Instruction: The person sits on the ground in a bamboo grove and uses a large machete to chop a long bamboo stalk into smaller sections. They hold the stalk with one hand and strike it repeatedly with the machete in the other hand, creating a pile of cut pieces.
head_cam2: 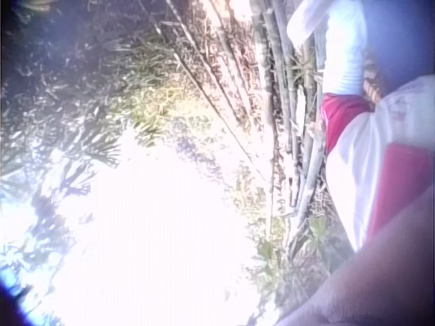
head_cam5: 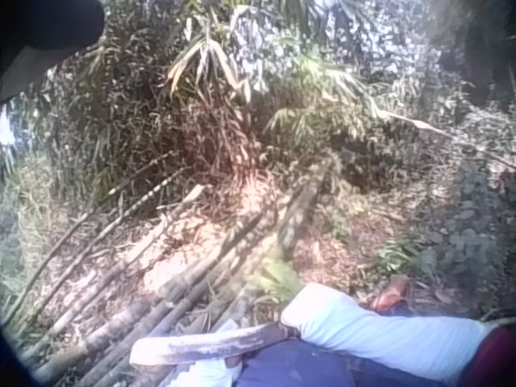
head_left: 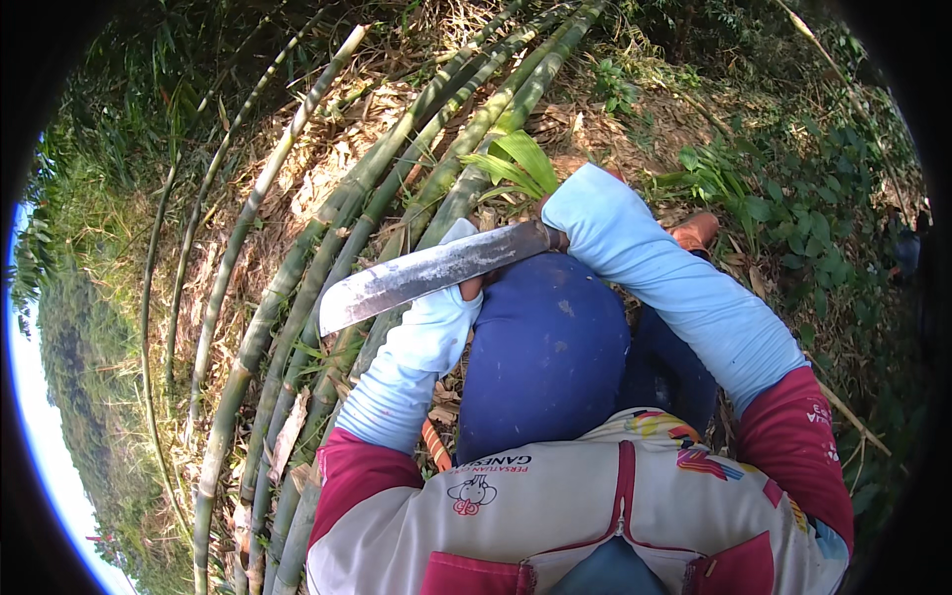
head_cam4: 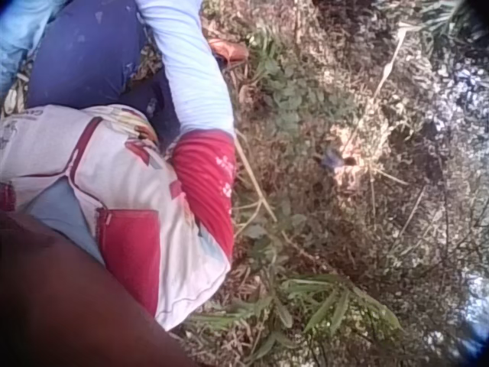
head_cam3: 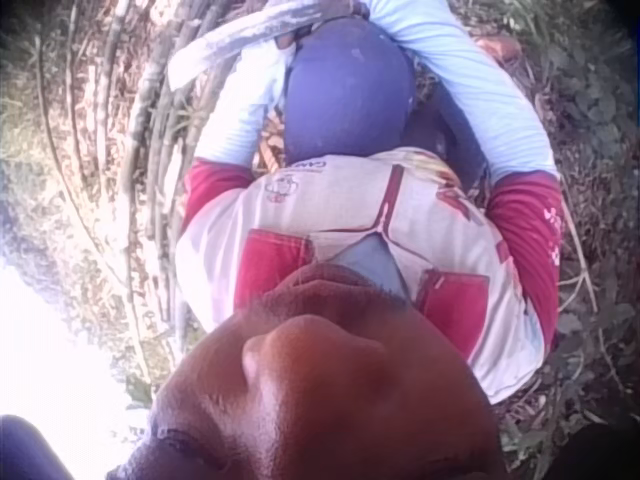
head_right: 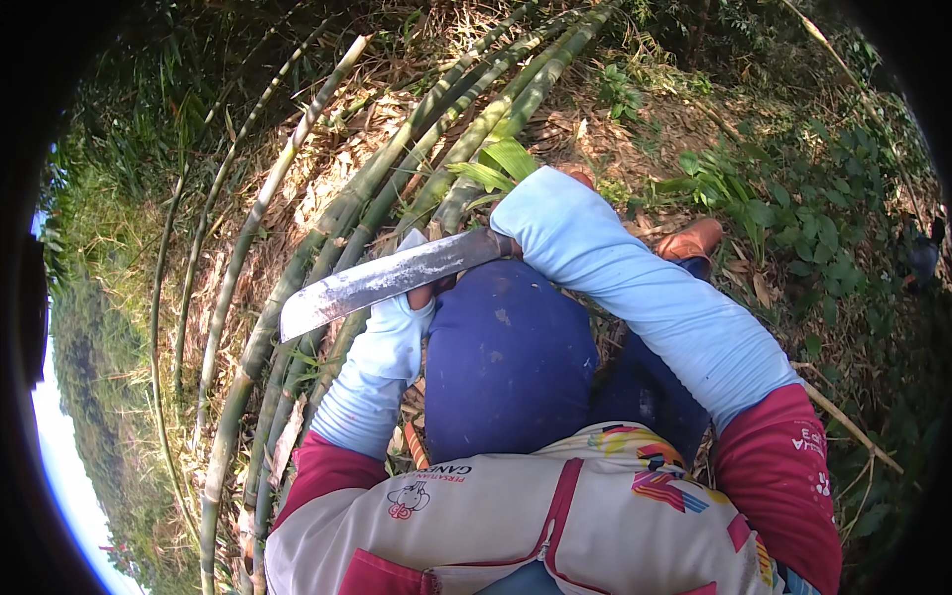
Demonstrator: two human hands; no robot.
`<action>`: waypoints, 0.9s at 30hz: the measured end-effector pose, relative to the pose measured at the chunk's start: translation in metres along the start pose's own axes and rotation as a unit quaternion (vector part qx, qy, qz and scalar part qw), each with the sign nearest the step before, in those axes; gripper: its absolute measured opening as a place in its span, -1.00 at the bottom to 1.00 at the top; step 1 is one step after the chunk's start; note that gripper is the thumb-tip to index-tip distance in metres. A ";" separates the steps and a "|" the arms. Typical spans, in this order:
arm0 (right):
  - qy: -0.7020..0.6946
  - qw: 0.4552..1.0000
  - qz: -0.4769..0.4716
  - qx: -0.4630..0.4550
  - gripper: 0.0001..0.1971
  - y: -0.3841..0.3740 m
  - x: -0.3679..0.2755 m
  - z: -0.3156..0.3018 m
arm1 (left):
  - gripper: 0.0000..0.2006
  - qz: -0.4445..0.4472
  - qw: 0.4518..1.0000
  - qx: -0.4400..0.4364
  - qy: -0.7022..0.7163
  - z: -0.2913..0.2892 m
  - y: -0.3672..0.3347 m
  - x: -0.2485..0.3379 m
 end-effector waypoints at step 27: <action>-0.378 0.749 0.504 0.205 -0.87 0.128 0.117 0.112 | -0.66 0.042 0.977 0.123 -0.168 -0.082 0.116 -0.051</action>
Point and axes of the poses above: each hand's wrist, its own y-axis away from the middle knuckle, its own z-axis out of the palm, x = y × z, the point moved 1 cm from there along -y, towards the middle knuckle, and after that the axes turned 7 degrees about -y, right-handed, at the moved point
